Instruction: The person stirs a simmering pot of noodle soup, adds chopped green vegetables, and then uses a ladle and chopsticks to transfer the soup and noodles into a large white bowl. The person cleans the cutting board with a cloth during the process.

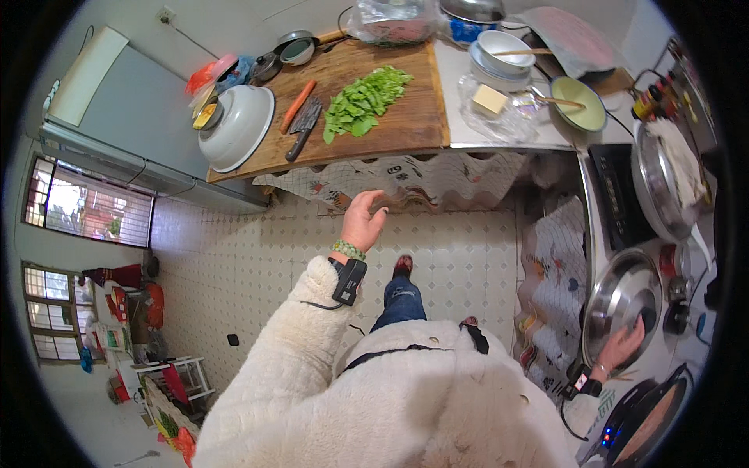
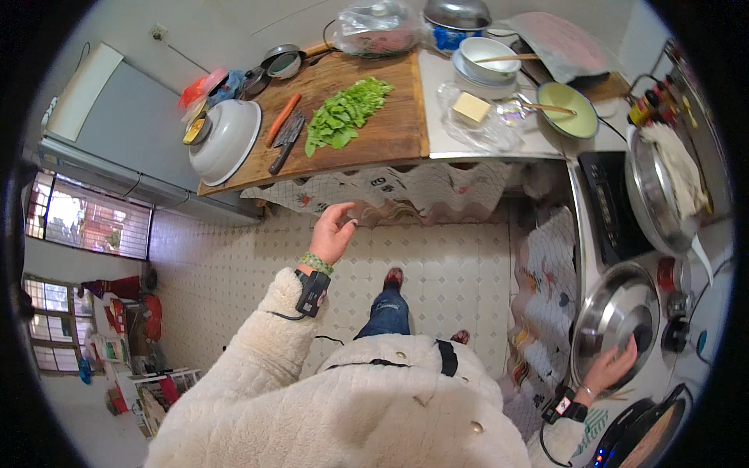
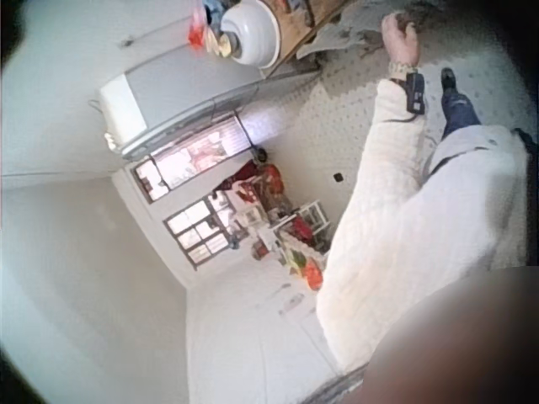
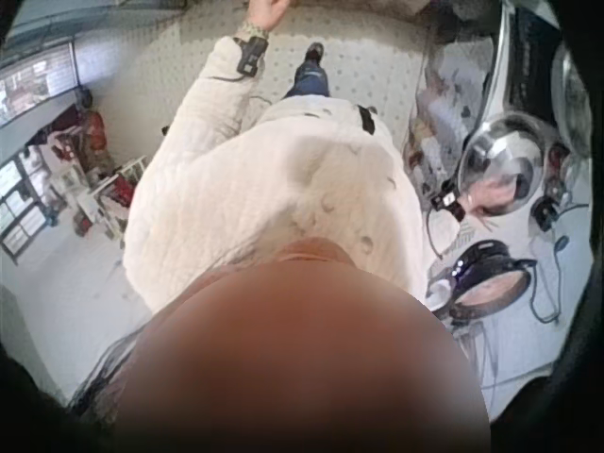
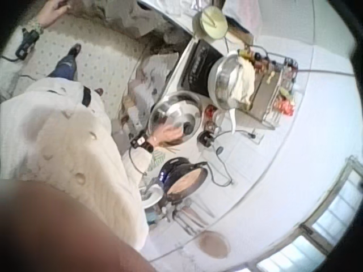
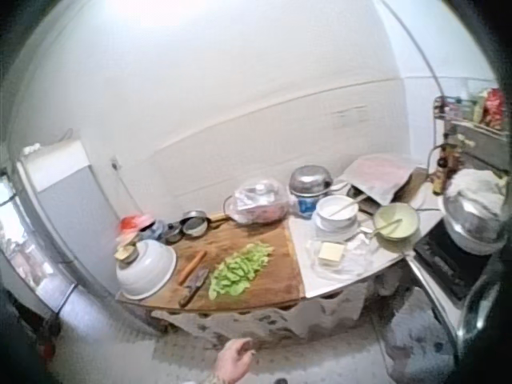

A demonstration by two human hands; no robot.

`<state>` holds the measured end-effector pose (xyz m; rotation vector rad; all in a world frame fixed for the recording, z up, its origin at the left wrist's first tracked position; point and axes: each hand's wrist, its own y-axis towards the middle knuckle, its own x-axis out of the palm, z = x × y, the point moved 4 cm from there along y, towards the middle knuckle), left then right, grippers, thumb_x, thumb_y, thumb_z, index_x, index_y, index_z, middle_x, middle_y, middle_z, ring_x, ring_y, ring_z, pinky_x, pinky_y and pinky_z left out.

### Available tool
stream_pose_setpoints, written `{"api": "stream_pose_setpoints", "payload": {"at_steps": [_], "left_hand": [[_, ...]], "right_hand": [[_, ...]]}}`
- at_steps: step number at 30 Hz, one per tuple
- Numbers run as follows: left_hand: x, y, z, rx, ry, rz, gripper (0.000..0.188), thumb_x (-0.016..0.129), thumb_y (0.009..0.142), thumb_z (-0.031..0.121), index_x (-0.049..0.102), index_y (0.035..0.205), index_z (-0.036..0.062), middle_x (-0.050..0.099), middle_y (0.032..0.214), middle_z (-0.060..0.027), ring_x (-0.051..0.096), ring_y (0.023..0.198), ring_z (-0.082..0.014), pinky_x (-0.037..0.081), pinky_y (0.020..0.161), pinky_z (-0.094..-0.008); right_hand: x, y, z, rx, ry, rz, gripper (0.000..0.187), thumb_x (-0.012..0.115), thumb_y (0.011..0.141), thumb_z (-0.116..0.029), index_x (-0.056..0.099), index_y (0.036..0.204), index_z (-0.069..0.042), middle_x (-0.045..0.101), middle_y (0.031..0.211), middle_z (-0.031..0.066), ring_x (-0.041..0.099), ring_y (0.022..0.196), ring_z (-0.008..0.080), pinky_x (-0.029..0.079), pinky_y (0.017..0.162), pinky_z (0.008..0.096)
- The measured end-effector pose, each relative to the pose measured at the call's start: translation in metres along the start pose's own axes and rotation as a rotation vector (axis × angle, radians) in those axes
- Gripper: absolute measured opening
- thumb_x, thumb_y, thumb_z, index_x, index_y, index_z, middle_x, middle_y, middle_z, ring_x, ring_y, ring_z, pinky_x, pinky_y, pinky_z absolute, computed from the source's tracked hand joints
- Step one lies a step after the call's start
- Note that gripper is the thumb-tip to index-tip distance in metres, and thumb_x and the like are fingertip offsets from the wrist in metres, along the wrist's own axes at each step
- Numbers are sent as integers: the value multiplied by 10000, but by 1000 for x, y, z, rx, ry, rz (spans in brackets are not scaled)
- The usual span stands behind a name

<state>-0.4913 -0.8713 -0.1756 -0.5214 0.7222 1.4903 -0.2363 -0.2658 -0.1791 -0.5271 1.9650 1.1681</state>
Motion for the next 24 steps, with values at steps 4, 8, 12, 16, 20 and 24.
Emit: {"api": "stream_pose_setpoints", "payload": {"at_steps": [4, 8, 12, 16, 20, 24], "left_hand": [[-23, 57, -69, -5, 25, 258, 533, 655, 786, 152, 447, 1258, 18, 466, 1238, -180, 460, 1128, -340, 385, 949, -392], [-40, 130, -135, -52, 50, 346, 772, 702, 763, 244, 280, 1362, 2, 329, 1336, -255, 345, 1220, -431, 313, 1016, -451], [-40, 188, -171, -92, 102, 238, 965, 737, 730, 335, 155, 1427, 9, 222, 1406, -278, 262, 1284, -442, 270, 1049, -467], [-30, 224, -177, -78, 150, 220, 1045, 753, 704, 391, 114, 1435, 5, 178, 1428, -285, 228, 1301, -453, 252, 1055, -492], [-20, 250, -173, -135, 16, 233, 1048, 765, 681, 419, 155, 1437, 27, 173, 1425, -295, 225, 1300, -462, 252, 1048, -506], [-10, 278, -158, -50, -13, 286, 949, 766, 678, 403, 287, 1406, 29, 209, 1403, -309, 264, 1272, -478, 268, 1023, -528]], "right_hand": [[85, 51, -201, -155, 474, -222, 407, 492, 823, -2, 498, 1229, -6, 502, 1241, 147, 466, 1163, 292, 330, 1017, 359], [175, 71, -400, -217, 824, -497, 467, 539, 782, 14, 488, 1245, -26, 486, 1276, 130, 446, 1205, 271, 323, 1038, 358], [273, 91, -538, -309, 874, -665, 530, 593, 812, -88, 424, 1310, -21, 401, 1363, 184, 364, 1293, 316, 272, 1076, 366], [366, 124, -608, -359, 821, -671, 558, 580, 863, -240, 393, 1345, -30, 339, 1412, 209, 315, 1320, 344, 248, 1089, 383], [437, 166, -654, -379, 783, -636, 563, 511, 888, -367, 411, 1345, -54, 358, 1404, 205, 319, 1315, 355, 229, 1095, 406], [461, 173, -699, -707, 763, -732, 561, 458, 885, -449, 447, 1332, -110, 413, 1372, 180, 348, 1292, 355, 212, 1094, 456]]}}
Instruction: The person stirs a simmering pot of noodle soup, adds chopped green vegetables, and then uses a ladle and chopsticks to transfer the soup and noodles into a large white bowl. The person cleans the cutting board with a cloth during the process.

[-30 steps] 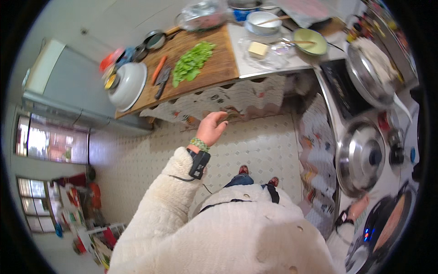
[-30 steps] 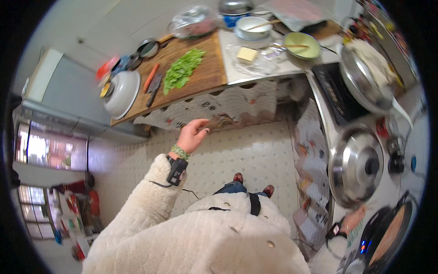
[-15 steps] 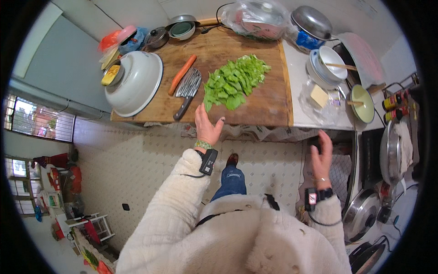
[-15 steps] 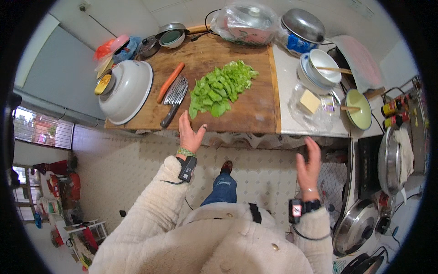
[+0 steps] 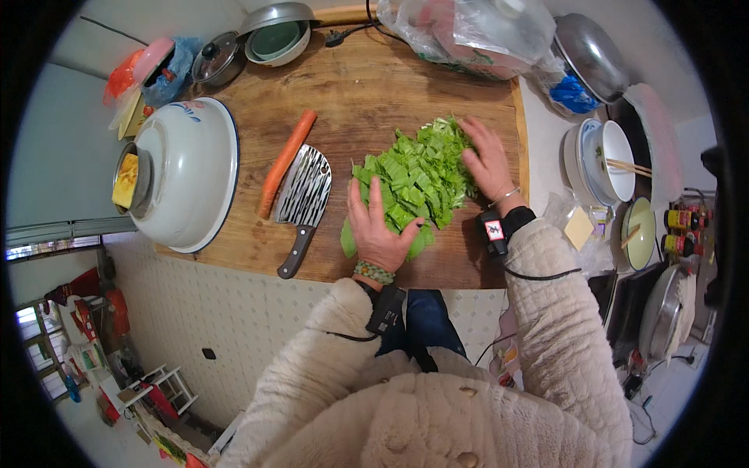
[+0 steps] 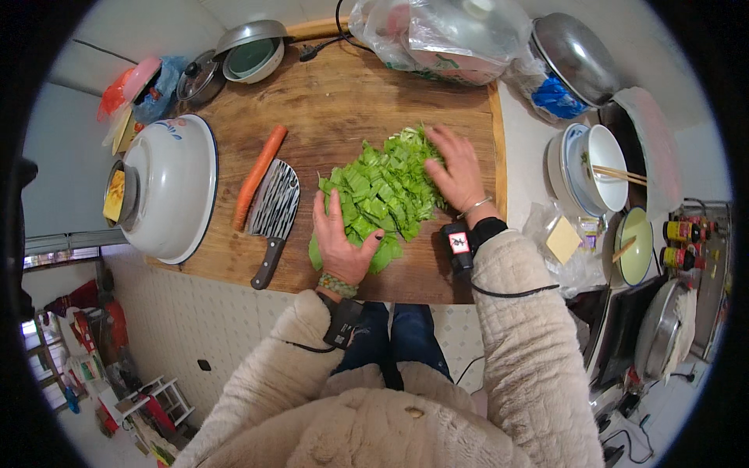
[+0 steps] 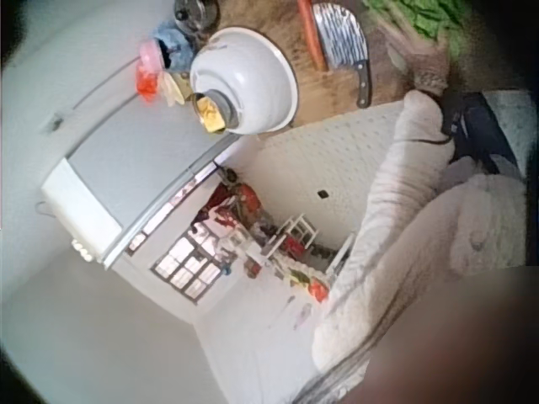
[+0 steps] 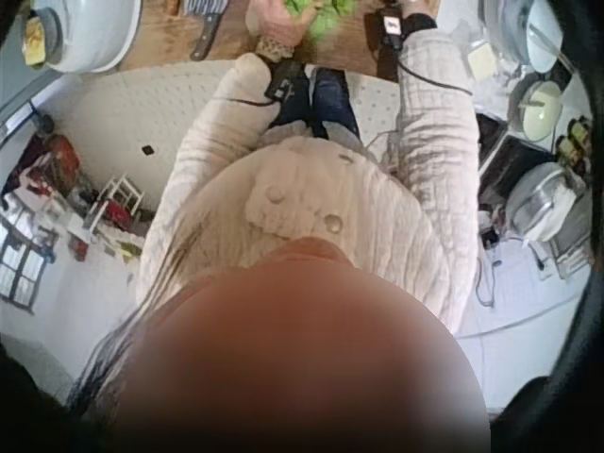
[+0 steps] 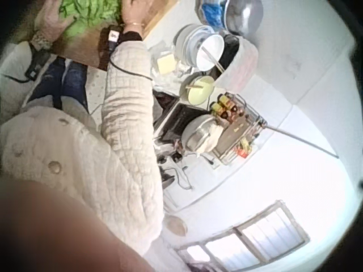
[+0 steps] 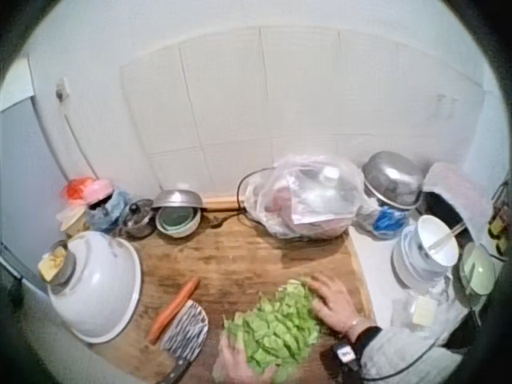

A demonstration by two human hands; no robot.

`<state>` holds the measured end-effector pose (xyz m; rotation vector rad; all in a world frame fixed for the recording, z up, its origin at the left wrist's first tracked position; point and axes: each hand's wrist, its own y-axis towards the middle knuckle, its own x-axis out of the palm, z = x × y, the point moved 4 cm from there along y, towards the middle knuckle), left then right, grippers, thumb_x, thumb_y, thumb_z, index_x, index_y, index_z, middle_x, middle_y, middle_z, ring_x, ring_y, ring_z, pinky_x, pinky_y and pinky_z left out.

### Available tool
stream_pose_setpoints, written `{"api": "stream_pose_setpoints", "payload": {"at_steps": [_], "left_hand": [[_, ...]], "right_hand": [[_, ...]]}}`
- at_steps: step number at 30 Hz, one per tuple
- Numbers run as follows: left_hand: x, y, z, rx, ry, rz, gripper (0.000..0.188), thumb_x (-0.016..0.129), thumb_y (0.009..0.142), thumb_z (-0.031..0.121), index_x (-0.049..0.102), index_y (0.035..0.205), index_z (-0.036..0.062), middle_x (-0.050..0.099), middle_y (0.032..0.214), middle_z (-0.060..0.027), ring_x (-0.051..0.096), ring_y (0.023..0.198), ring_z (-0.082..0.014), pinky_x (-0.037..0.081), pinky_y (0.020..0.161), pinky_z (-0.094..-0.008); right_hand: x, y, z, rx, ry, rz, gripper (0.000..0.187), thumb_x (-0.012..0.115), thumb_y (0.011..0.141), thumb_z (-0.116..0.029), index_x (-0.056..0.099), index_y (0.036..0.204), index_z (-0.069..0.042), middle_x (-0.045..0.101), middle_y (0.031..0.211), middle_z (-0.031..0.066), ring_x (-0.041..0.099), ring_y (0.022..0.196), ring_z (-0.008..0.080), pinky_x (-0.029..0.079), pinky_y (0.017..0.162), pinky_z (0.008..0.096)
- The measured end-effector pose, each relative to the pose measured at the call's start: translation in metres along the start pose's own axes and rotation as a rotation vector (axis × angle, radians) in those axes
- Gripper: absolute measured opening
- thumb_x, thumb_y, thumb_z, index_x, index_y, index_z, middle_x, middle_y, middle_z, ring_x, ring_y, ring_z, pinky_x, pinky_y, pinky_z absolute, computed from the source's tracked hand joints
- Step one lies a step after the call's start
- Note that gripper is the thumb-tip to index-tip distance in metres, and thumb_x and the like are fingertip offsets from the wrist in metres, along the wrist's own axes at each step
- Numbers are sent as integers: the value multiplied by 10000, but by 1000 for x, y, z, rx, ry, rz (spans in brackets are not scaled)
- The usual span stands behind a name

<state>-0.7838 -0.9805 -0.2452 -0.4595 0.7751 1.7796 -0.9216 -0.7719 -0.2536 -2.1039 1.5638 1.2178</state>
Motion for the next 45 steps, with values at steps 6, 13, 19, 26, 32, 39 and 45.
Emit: {"api": "stream_pose_setpoints", "payload": {"at_steps": [6, 13, 19, 26, 32, 39, 45], "left_hand": [[28, 25, 16, 7, 24, 47, 735, 623, 778, 527, 445, 1328, 72, 313, 1324, -312, 339, 1205, -465, 285, 995, -530], [45, 31, 22, -71, -292, 195, 420, 550, 900, 326, 528, 1203, 36, 552, 1061, -207, 534, 941, -372, 430, 815, -401], [34, 31, 28, -131, -398, 259, 328, 569, 879, 189, 551, 1156, 16, 576, 1035, -179, 554, 945, -322, 438, 823, -376], [-20, 36, 72, 24, -467, 226, 309, 589, 858, 159, 570, 1131, 17, 578, 1069, -160, 558, 988, -296, 436, 858, -364], [-57, 22, 141, 261, -574, 133, 322, 594, 858, 166, 563, 1138, 11, 568, 1110, -158, 548, 1018, -292, 418, 895, -368], [-38, -47, 261, 550, -734, -85, 349, 593, 846, 144, 549, 1167, 16, 554, 1140, -165, 539, 1045, -295, 408, 918, -366], [24, -190, 401, 632, -1186, -546, 377, 562, 872, 150, 512, 1211, -7, 537, 1171, -139, 504, 1085, -228, 393, 945, -357]], "right_hand": [[19, 5, -35, -117, 105, -48, 555, 519, 821, -514, 560, 1221, -132, 495, 1277, 148, 457, 1149, 365, 319, 989, 464], [40, -5, -60, 80, 540, 79, 316, 601, 839, -216, 622, 1110, -54, 558, 1192, 166, 539, 1098, 315, 414, 938, 369], [45, -12, -76, 191, 671, 218, 273, 611, 808, -82, 631, 1074, -28, 578, 1158, 169, 557, 1082, 286, 426, 928, 345], [3, -21, -129, 125, 751, 417, 269, 607, 809, -93, 632, 1066, -18, 575, 1167, 171, 549, 1094, 282, 418, 941, 354], [-66, -55, -176, 27, 708, 632, 293, 602, 801, -75, 627, 1089, -27, 562, 1185, 167, 545, 1096, 269, 412, 951, 352], [-177, -178, -193, -2, 610, 955, 307, 589, 804, -45, 616, 1109, -29, 527, 1235, 148, 522, 1115, 249, 403, 960, 345], [-284, -375, -200, 72, 172, 1312, 286, 607, 799, -97, 622, 1072, -15, 554, 1188, 178, 544, 1094, 283, 422, 936, 345]]}}
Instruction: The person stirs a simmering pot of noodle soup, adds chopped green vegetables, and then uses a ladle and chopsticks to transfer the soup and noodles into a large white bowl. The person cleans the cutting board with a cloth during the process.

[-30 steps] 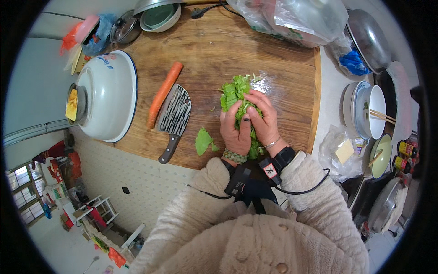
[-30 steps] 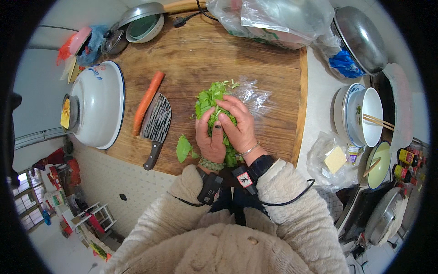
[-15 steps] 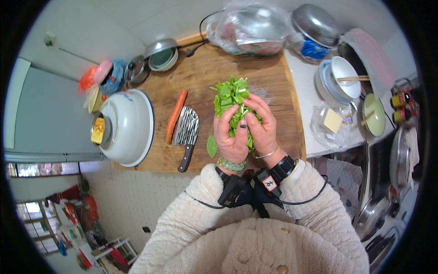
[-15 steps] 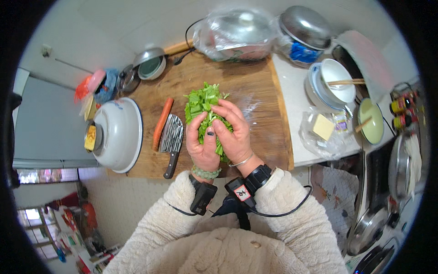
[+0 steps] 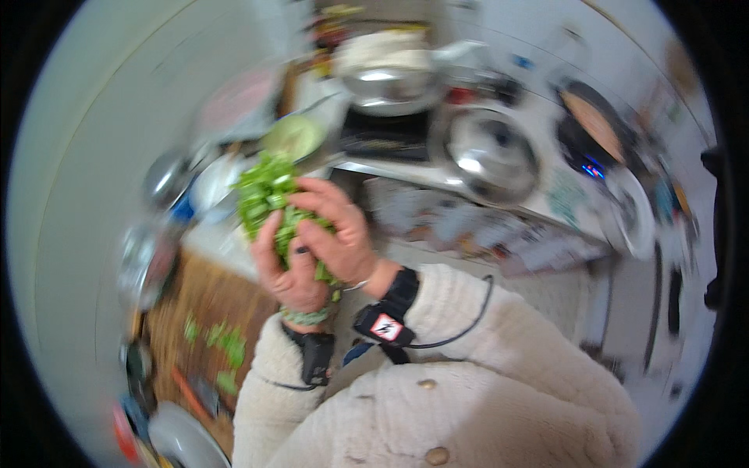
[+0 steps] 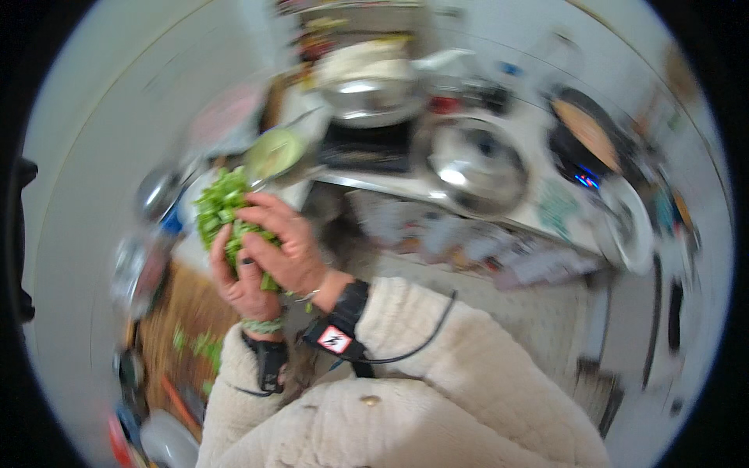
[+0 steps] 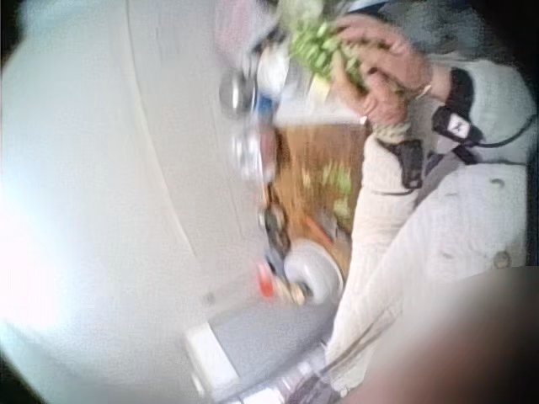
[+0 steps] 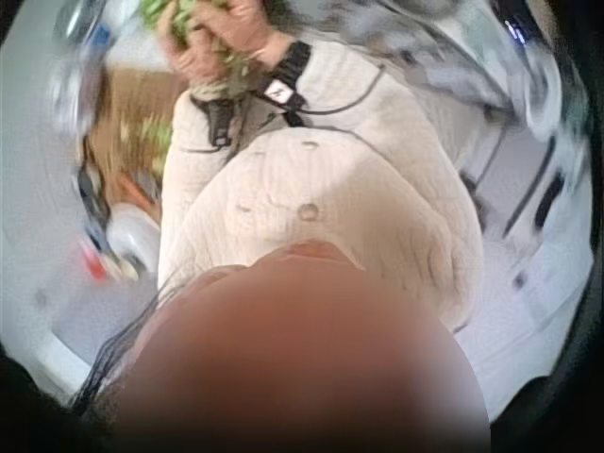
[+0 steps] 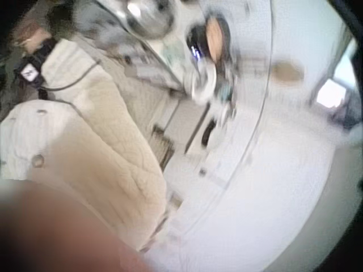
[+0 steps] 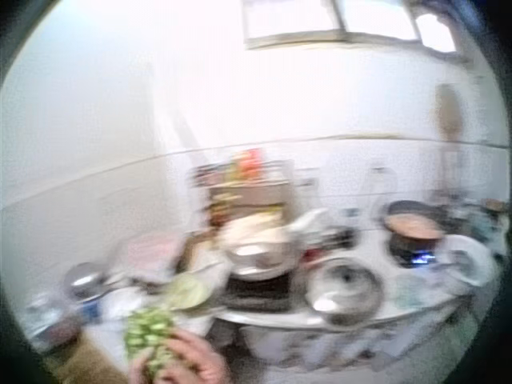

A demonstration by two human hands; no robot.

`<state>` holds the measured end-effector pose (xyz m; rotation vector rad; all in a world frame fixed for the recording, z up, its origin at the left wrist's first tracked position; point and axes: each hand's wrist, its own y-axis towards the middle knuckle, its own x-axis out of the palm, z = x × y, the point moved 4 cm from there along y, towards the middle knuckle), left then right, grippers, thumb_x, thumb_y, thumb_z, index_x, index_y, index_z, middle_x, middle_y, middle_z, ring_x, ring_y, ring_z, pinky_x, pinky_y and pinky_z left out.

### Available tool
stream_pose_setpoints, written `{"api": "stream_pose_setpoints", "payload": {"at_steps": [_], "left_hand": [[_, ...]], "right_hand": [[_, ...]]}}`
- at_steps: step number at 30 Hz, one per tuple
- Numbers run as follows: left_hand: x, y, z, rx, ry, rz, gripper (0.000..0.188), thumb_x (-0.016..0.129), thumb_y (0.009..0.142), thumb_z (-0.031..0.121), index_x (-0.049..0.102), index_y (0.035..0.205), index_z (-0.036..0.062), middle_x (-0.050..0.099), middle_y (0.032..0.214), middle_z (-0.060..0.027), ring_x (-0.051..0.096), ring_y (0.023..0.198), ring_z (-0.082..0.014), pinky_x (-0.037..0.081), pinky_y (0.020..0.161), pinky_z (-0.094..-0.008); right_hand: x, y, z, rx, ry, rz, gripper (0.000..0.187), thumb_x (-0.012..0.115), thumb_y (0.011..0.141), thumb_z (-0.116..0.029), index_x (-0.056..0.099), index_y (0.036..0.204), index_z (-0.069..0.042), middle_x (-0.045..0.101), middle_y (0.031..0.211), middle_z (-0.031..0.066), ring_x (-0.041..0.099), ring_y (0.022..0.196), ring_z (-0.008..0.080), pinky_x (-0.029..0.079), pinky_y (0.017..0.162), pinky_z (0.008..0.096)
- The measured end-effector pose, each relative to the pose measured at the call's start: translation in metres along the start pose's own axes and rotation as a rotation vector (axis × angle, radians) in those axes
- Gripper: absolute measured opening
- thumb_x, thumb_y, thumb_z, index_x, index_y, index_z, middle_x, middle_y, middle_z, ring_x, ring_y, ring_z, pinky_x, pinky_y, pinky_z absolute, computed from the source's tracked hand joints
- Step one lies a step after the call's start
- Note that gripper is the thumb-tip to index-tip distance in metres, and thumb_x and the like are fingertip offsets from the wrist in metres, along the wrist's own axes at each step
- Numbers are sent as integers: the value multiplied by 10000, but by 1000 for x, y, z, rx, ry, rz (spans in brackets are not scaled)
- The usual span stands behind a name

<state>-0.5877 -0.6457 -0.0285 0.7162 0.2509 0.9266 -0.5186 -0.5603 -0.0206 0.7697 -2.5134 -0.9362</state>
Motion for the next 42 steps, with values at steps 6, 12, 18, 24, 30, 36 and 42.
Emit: {"api": "stream_pose_setpoints", "payload": {"at_steps": [6, 12, 18, 24, 30, 36, 42], "left_hand": [[273, -31, 42, 80, -245, -324, 359, 533, 877, 139, 521, 1207, -1, 538, 1152, -133, 522, 1041, -234, 387, 938, -347], [553, -89, 85, 111, -447, -504, 331, 563, 822, 78, 568, 1147, 19, 580, 1038, -140, 556, 951, -259, 425, 861, -341], [749, -92, 70, 113, -552, -691, 338, 601, 831, 136, 559, 1147, 24, 565, 1075, -175, 545, 979, -311, 422, 872, -382], [814, -96, -11, 32, -42, -924, 470, 460, 948, 333, 440, 1332, 63, 352, 1395, -252, 288, 1317, -424, 237, 1084, -409], [821, -76, 19, 213, -179, -826, 496, 477, 948, 327, 433, 1327, 10, 440, 1347, -176, 399, 1248, -267, 296, 1043, -341], [696, -47, -42, -1258, -1287, -448, 537, 344, 966, 444, 462, 1204, -22, 445, 1323, -231, 453, 1208, -369, 397, 996, -462], [485, -7, -60, -1113, -1429, -181, 540, 325, 980, 405, 452, 1228, -58, 458, 1309, -242, 439, 1231, -375, 389, 1019, -471]], "right_hand": [[-267, 33, -65, -159, -247, 346, 267, 610, 808, -87, 610, 1060, 1, 556, 1173, 186, 544, 1092, 285, 417, 931, 339], [-536, 54, -120, -222, -581, 586, 233, 595, 826, -78, 616, 1046, -6, 570, 1138, 157, 549, 1063, 264, 423, 930, 339], [-722, 100, -111, -140, -754, 639, 303, 570, 880, -207, 594, 1111, -12, 539, 1191, 182, 508, 1121, 301, 386, 975, 358], [-793, 105, -75, 396, -924, 523, 451, 444, 962, -324, 481, 1289, -15, 380, 1399, 193, 331, 1322, 291, 257, 1078, 351], [-792, 116, -104, -118, -1119, 350, 327, 516, 909, -207, 559, 1184, -36, 460, 1339, 169, 433, 1249, 275, 313, 1040, 348], [-781, 118, -40, 446, -1123, 427, 291, 622, 834, -147, 594, 1097, -25, 586, 1118, 139, 539, 1082, 260, 414, 944, 348], [-563, 125, 7, 452, -228, 31, 249, 511, 928, -105, 574, 1147, -5, 590, 1117, 62, 551, 1052, 139, 442, 897, 259]]}}
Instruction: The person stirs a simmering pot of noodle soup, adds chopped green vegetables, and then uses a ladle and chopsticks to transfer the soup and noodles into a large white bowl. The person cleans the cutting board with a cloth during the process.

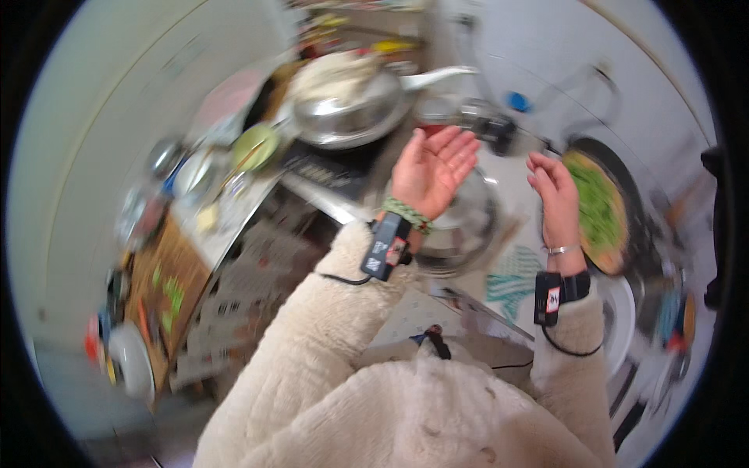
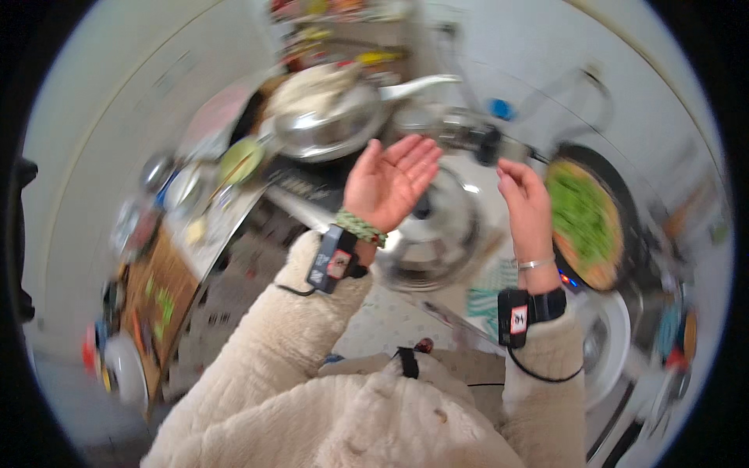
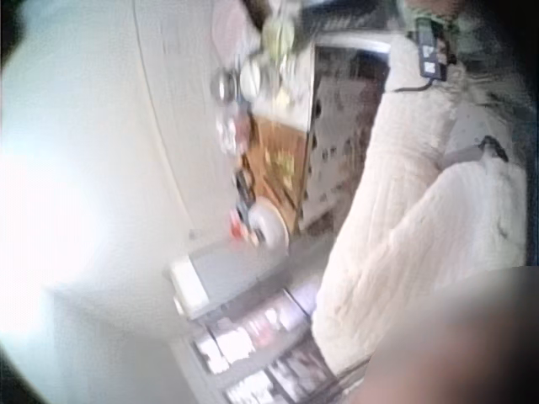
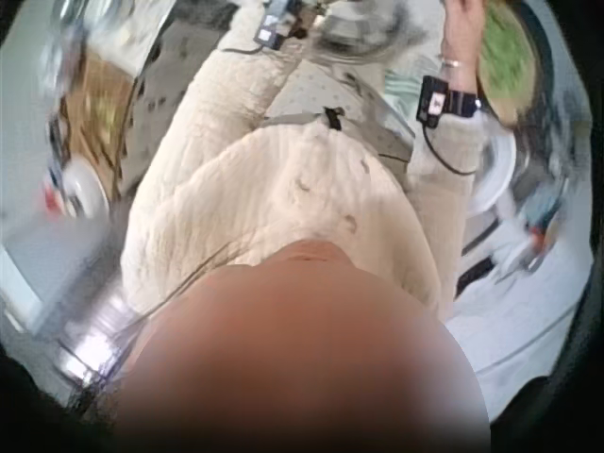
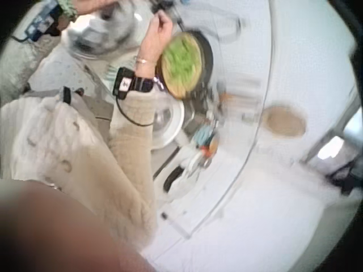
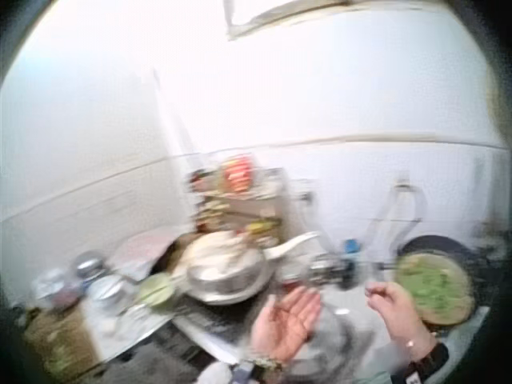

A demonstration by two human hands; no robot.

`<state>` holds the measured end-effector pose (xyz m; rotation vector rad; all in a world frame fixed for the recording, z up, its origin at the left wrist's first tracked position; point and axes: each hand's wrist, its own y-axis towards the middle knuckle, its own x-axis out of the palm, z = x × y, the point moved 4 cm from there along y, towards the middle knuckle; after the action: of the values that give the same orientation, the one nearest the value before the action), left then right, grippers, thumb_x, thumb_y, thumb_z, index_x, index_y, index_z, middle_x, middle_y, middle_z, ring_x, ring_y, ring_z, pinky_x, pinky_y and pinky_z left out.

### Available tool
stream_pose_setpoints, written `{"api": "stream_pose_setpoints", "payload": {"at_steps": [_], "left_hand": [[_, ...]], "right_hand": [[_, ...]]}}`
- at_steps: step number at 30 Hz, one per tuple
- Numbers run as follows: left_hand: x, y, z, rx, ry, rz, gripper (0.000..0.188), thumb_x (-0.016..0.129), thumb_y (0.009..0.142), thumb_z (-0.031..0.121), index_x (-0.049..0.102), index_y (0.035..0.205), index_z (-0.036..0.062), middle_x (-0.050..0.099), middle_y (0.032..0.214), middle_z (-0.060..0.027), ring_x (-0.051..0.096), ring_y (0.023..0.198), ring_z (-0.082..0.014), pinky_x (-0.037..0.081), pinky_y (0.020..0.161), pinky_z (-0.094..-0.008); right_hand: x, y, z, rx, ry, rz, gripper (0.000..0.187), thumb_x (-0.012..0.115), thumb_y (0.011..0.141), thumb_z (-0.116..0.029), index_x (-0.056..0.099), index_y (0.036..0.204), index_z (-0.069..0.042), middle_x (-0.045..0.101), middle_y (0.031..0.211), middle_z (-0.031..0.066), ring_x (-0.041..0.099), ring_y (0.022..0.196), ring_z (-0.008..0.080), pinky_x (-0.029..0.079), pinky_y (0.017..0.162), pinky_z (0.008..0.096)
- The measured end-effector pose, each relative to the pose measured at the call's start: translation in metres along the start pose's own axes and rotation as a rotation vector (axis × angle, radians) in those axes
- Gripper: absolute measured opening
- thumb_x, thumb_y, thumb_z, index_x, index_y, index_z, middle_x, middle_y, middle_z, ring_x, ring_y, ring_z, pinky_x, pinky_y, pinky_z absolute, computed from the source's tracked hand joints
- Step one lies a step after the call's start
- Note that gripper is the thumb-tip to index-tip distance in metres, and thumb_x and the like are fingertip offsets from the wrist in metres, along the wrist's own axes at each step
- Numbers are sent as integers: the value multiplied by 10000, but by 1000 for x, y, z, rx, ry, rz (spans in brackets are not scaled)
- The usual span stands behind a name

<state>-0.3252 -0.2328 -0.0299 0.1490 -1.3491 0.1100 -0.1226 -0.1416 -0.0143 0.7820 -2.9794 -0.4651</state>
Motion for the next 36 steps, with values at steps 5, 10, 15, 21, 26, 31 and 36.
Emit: {"api": "stream_pose_setpoints", "payload": {"at_steps": [5, 10, 15, 21, 26, 31, 36], "left_hand": [[-102, -188, 173, 436, 158, 308, 388, 445, 962, 321, 536, 1121, -21, 590, 1114, -173, 564, 1074, -300, 464, 929, -407], [-212, -464, 332, 1045, 463, 843, 265, 506, 937, 183, 545, 1141, 20, 588, 1076, -86, 557, 1002, -194, 449, 857, -330], [-255, -644, 398, 1063, 936, 1462, 435, 528, 895, 174, 448, 1282, -8, 485, 1268, -134, 456, 1172, -224, 354, 991, -336], [-283, -692, 440, 400, 1722, 2100, 945, 683, 754, 401, 163, 1418, -25, 205, 1444, -276, 164, 1353, -420, 144, 1107, -470], [-299, -672, 464, 303, 1827, 2130, 1033, 708, 724, 451, 128, 1421, -45, 187, 1452, -287, 157, 1360, -427, 135, 1113, -478], [-307, -609, 479, 341, 1942, 1785, 975, 738, 696, 364, 204, 1401, -47, 250, 1436, -256, 201, 1357, -405, 165, 1111, -481], [-300, -606, 488, 466, 1945, 1664, 832, 724, 685, 208, 308, 1359, -47, 335, 1394, -233, 261, 1334, -407, 206, 1101, -486]], "right_hand": [[251, -51, 41, 289, 115, -368, 218, 488, 944, -110, 583, 1121, -27, 591, 1119, 56, 565, 1038, 132, 464, 876, 265], [515, -150, 71, 243, 178, -865, 230, 545, 881, -44, 584, 1107, -31, 607, 1037, 27, 552, 966, 114, 440, 860, 251], [688, -235, 94, 258, 107, -1116, 383, 580, 844, -29, 502, 1218, -11, 568, 1143, 79, 543, 1051, 169, 423, 925, 284], [803, -264, 105, -348, -347, -1302, 680, 643, 787, -197, 328, 1356, 3, 305, 1418, 243, 299, 1313, 392, 264, 1087, 409], [913, -242, 129, -481, -378, -1254, 679, 610, 834, -248, 301, 1367, 39, 280, 1441, 241, 265, 1340, 377, 216, 1109, 398], [1019, -238, 135, -611, -307, -1237, 659, 608, 821, -336, 381, 1306, 48, 349, 1390, 243, 319, 1295, 387, 245, 1092, 425], [1082, -279, 112, -878, -138, -1526, 559, 543, 858, -379, 476, 1239, 24, 451, 1321, 223, 357, 1286, 358, 239, 1100, 429]]}}
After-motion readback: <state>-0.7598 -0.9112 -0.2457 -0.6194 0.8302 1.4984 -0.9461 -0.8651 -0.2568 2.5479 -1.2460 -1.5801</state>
